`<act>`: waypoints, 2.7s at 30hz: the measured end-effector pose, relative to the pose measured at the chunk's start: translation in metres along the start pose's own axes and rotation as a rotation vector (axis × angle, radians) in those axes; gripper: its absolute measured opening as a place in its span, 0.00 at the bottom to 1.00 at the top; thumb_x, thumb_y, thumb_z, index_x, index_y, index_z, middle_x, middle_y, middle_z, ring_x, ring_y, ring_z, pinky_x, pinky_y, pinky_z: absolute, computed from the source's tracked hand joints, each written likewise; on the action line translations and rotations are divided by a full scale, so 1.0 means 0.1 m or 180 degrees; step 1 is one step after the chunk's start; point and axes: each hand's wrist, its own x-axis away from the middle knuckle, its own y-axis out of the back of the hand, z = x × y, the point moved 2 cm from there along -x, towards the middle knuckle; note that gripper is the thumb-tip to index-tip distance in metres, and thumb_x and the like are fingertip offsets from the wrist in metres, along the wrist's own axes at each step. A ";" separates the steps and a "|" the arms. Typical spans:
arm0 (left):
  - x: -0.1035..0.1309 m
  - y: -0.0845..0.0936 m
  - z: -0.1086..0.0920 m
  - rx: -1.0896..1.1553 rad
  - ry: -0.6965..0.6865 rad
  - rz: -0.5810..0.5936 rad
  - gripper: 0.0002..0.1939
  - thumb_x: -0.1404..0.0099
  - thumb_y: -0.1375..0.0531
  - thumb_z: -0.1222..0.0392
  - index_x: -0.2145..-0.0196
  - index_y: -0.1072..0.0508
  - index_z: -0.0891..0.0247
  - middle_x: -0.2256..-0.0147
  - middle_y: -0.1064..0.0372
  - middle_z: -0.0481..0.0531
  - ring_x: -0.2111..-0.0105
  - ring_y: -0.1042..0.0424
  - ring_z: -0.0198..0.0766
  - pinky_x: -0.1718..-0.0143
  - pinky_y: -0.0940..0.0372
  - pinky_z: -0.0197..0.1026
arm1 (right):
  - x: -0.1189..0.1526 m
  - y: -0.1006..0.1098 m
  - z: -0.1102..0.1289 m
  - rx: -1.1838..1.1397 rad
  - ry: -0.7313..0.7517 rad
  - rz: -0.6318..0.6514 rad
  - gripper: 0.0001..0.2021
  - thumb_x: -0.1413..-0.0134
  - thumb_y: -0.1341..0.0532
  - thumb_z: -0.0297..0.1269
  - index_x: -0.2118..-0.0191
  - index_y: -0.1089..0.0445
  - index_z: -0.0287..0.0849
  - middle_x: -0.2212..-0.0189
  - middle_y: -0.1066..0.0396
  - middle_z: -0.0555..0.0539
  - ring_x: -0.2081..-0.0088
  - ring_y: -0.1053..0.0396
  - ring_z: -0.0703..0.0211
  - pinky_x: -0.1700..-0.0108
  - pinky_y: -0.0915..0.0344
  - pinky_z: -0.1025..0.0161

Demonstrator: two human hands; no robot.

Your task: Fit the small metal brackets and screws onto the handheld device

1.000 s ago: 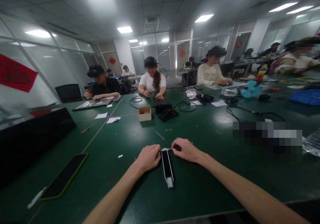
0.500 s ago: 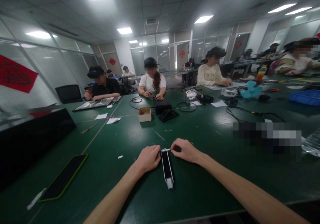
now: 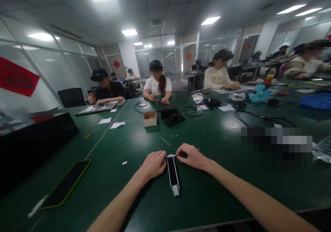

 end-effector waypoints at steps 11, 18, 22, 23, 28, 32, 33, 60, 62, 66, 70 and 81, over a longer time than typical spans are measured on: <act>0.00 0.02 -0.01 0.0045 0.0009 -0.0005 0.06 0.33 0.54 0.62 0.63 0.38 0.61 0.65 0.32 0.52 0.66 0.31 0.40 0.64 0.39 0.41 | -0.01 0.02 0.04 0.0021 -0.0109 0.0116 0.08 0.47 0.39 0.34 0.60 0.31 0.41 0.62 0.30 0.46 0.62 0.34 0.59 0.58 0.34 0.60; 0.01 0.04 -0.02 0.0047 -0.0002 0.0002 0.06 0.33 0.54 0.63 0.64 0.38 0.61 0.65 0.32 0.52 0.67 0.31 0.39 0.65 0.38 0.41 | -0.01 0.02 0.06 0.0059 -0.0069 0.0113 0.07 0.44 0.41 0.36 0.62 0.30 0.41 0.63 0.29 0.46 0.61 0.34 0.58 0.57 0.35 0.59; 0.01 0.03 -0.02 0.0039 -0.0030 -0.0004 0.06 0.32 0.54 0.63 0.63 0.38 0.61 0.65 0.32 0.53 0.67 0.31 0.40 0.64 0.38 0.41 | -0.01 0.01 0.04 0.0073 -0.0086 0.0128 0.06 0.44 0.41 0.35 0.62 0.30 0.41 0.63 0.29 0.46 0.61 0.34 0.59 0.58 0.35 0.59; 0.01 0.03 -0.02 0.0042 -0.0027 0.0010 0.06 0.32 0.54 0.62 0.63 0.38 0.61 0.64 0.32 0.53 0.66 0.31 0.40 0.64 0.38 0.41 | -0.01 0.01 0.04 0.0082 -0.0075 0.0117 0.06 0.44 0.40 0.35 0.62 0.30 0.41 0.63 0.29 0.46 0.61 0.34 0.59 0.58 0.35 0.60; 0.00 0.04 -0.02 0.0062 0.0024 0.0065 0.06 0.33 0.53 0.62 0.63 0.38 0.61 0.64 0.32 0.53 0.65 0.31 0.40 0.63 0.38 0.40 | -0.01 0.03 0.04 0.0078 -0.0063 0.0122 0.05 0.44 0.40 0.35 0.63 0.30 0.41 0.63 0.30 0.47 0.61 0.34 0.59 0.57 0.35 0.60; 0.01 0.04 -0.02 0.0073 0.0009 0.0021 0.06 0.33 0.54 0.62 0.63 0.38 0.61 0.64 0.32 0.53 0.66 0.31 0.39 0.64 0.38 0.41 | -0.01 0.04 0.05 0.0094 -0.0072 0.0158 0.06 0.44 0.41 0.35 0.62 0.30 0.41 0.63 0.30 0.47 0.61 0.34 0.59 0.58 0.35 0.59; 0.01 0.04 -0.02 0.0075 0.0003 0.0014 0.06 0.33 0.54 0.62 0.63 0.38 0.61 0.64 0.32 0.53 0.67 0.31 0.39 0.64 0.38 0.40 | -0.01 0.04 0.06 0.0103 -0.0070 0.0163 0.06 0.43 0.41 0.35 0.62 0.30 0.41 0.63 0.29 0.47 0.61 0.34 0.59 0.58 0.35 0.59; -0.02 -0.05 0.02 0.0037 -0.0060 -0.0064 0.05 0.33 0.53 0.63 0.64 0.38 0.61 0.65 0.32 0.52 0.66 0.31 0.39 0.64 0.39 0.40 | -0.04 0.01 0.14 0.0410 0.0055 0.0026 0.05 0.45 0.41 0.33 0.63 0.29 0.41 0.65 0.29 0.46 0.61 0.34 0.58 0.57 0.37 0.61; -0.02 -0.04 0.01 0.0048 -0.0035 -0.0044 0.06 0.33 0.53 0.63 0.64 0.38 0.61 0.65 0.32 0.52 0.66 0.32 0.39 0.64 0.39 0.40 | -0.04 0.01 0.13 0.0403 0.0066 0.0030 0.05 0.45 0.41 0.33 0.63 0.29 0.41 0.64 0.29 0.46 0.61 0.34 0.58 0.57 0.37 0.61; -0.02 -0.02 0.00 0.0056 -0.0034 -0.0021 0.06 0.33 0.54 0.62 0.64 0.38 0.61 0.65 0.32 0.52 0.66 0.32 0.39 0.64 0.39 0.40 | -0.04 0.02 0.11 0.0359 0.0059 0.0067 0.05 0.44 0.41 0.33 0.63 0.29 0.41 0.63 0.29 0.46 0.61 0.34 0.59 0.57 0.36 0.61; -0.01 0.00 0.00 0.0066 -0.0043 -0.0016 0.06 0.33 0.54 0.63 0.64 0.38 0.61 0.65 0.32 0.52 0.67 0.32 0.39 0.65 0.40 0.40 | -0.04 0.02 0.11 0.0326 0.0012 0.0124 0.05 0.44 0.41 0.34 0.63 0.29 0.40 0.64 0.30 0.46 0.61 0.34 0.59 0.57 0.36 0.61; -0.01 0.00 0.00 0.0090 -0.0068 -0.0028 0.06 0.33 0.54 0.62 0.64 0.38 0.61 0.65 0.32 0.52 0.66 0.32 0.39 0.64 0.39 0.40 | -0.01 0.28 0.03 0.0666 0.0036 0.0041 0.08 0.43 0.42 0.34 0.60 0.29 0.40 0.61 0.30 0.44 0.59 0.34 0.57 0.55 0.36 0.59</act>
